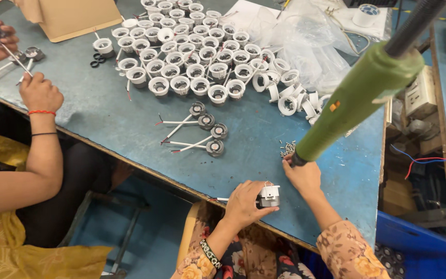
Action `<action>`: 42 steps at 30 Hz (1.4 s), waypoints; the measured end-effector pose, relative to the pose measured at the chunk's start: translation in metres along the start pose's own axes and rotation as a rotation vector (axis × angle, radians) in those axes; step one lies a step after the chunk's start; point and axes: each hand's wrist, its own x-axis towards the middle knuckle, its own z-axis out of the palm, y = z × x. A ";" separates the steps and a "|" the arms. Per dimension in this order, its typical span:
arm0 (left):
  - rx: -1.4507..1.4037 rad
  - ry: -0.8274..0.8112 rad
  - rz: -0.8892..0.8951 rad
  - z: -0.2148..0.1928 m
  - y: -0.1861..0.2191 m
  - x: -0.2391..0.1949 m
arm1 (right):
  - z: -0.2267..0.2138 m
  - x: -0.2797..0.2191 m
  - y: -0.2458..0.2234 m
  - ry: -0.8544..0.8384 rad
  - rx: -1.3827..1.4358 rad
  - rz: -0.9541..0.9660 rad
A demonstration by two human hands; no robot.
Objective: The person assembles small electrical components by inserting a motor into a white plastic housing and securing it with screws using a green power screwdriver. The person repeats this process for multiple units, placing finished assemblies on the table.
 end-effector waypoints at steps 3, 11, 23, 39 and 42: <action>0.008 0.018 0.024 0.001 -0.001 0.000 | 0.005 0.005 0.012 0.053 -0.059 -0.211; 0.023 0.045 0.056 -0.001 0.002 -0.004 | 0.002 -0.006 0.002 0.038 -0.291 -0.283; 0.031 0.053 0.062 0.001 0.000 -0.004 | -0.026 -0.016 0.009 -0.012 0.096 -0.203; 0.020 0.029 0.029 0.001 -0.001 -0.005 | -0.005 -0.010 -0.001 0.033 -0.250 -0.277; 0.016 0.068 0.056 0.003 -0.004 -0.006 | -0.004 -0.011 0.005 0.027 -0.221 -0.258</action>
